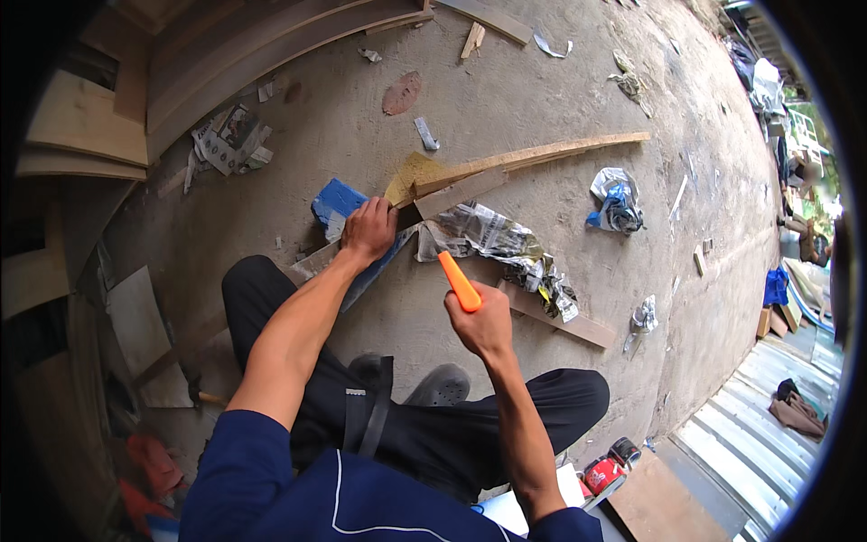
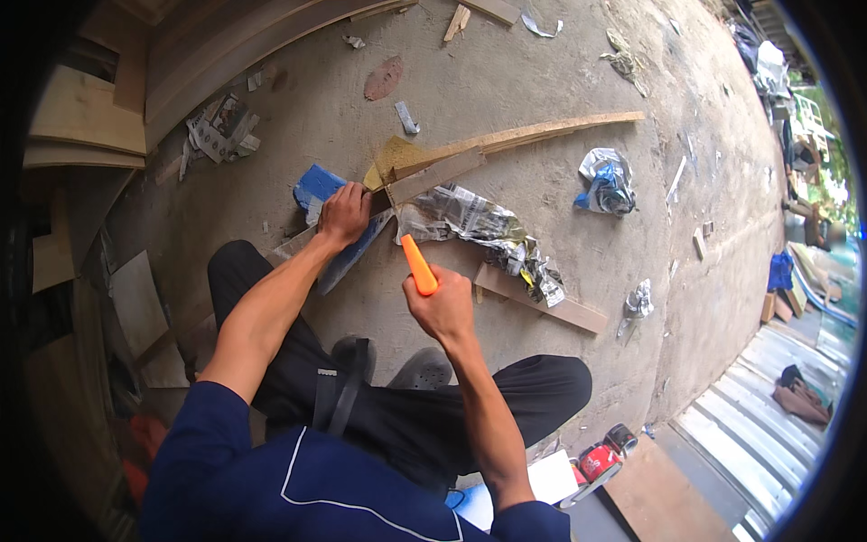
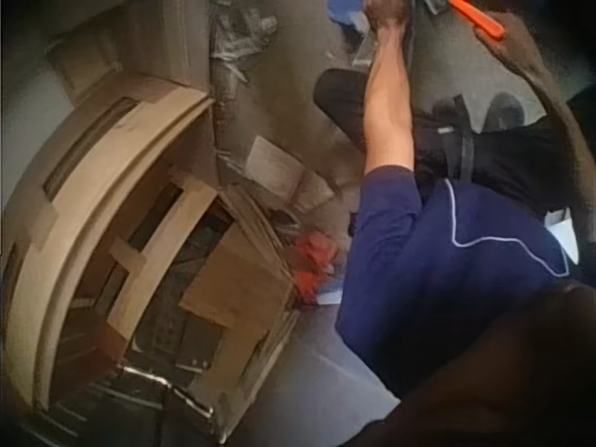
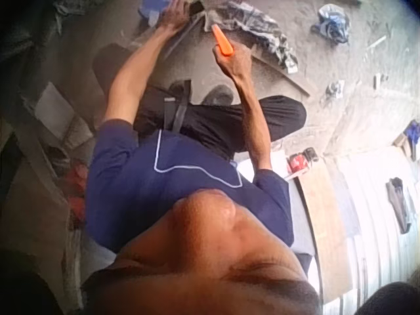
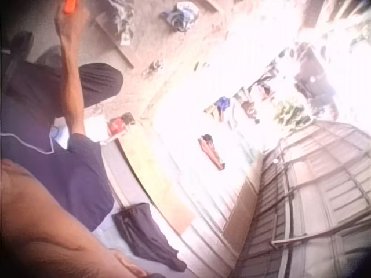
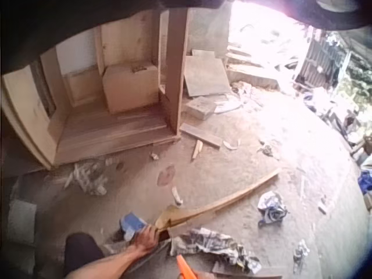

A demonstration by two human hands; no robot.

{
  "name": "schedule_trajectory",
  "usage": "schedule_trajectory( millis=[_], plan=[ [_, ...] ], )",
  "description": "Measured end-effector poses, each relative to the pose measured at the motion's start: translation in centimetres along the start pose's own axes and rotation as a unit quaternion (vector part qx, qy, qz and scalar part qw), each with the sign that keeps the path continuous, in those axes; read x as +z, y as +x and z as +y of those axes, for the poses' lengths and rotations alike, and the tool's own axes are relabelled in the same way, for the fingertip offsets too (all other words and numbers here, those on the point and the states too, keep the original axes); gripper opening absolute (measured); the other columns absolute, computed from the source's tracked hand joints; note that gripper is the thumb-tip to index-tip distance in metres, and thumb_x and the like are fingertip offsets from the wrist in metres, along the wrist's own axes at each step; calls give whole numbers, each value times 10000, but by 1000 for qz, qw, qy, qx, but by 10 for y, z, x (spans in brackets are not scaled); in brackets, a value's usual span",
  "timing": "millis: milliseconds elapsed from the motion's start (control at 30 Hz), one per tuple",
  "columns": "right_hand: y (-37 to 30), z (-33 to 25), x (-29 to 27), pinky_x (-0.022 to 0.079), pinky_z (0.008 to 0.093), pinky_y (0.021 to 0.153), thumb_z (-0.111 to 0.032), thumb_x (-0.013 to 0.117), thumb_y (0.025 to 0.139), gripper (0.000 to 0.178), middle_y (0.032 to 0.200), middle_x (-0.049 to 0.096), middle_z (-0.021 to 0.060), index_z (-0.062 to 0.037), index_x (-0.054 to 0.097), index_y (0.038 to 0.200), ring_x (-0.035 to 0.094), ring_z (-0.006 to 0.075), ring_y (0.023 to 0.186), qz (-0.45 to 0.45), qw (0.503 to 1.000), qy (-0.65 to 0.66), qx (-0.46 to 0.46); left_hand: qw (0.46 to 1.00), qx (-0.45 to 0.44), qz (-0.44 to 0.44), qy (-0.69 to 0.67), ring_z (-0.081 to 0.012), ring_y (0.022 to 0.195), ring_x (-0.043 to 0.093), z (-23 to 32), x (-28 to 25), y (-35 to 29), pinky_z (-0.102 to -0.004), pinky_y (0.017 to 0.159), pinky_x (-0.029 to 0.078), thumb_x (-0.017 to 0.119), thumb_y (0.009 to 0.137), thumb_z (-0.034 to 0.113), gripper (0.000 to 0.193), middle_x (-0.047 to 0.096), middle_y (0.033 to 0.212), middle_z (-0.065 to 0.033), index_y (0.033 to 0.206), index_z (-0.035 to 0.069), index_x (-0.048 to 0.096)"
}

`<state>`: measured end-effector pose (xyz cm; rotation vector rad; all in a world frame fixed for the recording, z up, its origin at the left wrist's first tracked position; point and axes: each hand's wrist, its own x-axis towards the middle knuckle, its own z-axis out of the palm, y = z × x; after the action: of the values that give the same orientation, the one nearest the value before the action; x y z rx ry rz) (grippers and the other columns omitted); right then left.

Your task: The person sits on the floor and uses a hand saw to cut a small wooden plank. They hold the plank with one hand and saw with the other, then briefly inspect the cut piece before resuming sawing.

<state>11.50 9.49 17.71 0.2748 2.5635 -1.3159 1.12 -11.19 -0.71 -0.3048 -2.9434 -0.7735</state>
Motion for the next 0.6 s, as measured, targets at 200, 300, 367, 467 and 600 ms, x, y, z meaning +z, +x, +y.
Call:
schedule_trajectory(
  millis=[200,300,367,467,600],
  plan=[
    [-53,16,-33,466,379,555,-179,646,776,201,608,585,198,18,636,738,600,333,541,-49,999,9,15,1000,-9,-12,-16,-363,851,595,-3,-9,-17,-463,731,487,476,966,248,231,573,884,-170,931,28,539],
    [-33,13,-28,480,382,576,-176,647,774,191,622,595,200,13,645,744,617,340,567,-51,998,-39,-25,1000,-2,-7,-28,-362,852,595,2,-7,-12,-460,727,487,488,962,235,224,573,873,-170,927,20,536],
    [-8,11,-18,457,363,556,-171,642,783,201,592,558,185,23,617,737,558,282,514,-37,999,-17,-14,1000,5,-1,-21,-351,836,601,4,-2,-12,-456,707,490,503,953,244,219,580,877,-161,919,32,545],
    [-8,17,-5,446,354,545,-165,643,785,203,576,538,178,27,602,732,531,266,488,-22,999,-19,-27,1000,11,-10,-17,-358,849,600,-1,-4,-9,-460,719,488,506,951,237,213,582,884,-167,926,29,544],
    [-33,5,-17,487,396,577,-184,658,770,196,626,601,201,11,641,768,618,355,568,-48,998,-45,1,999,-2,-17,-28,-366,859,599,-4,-12,-13,-466,731,486,509,949,229,206,584,888,-173,930,26,541]
  ],
)
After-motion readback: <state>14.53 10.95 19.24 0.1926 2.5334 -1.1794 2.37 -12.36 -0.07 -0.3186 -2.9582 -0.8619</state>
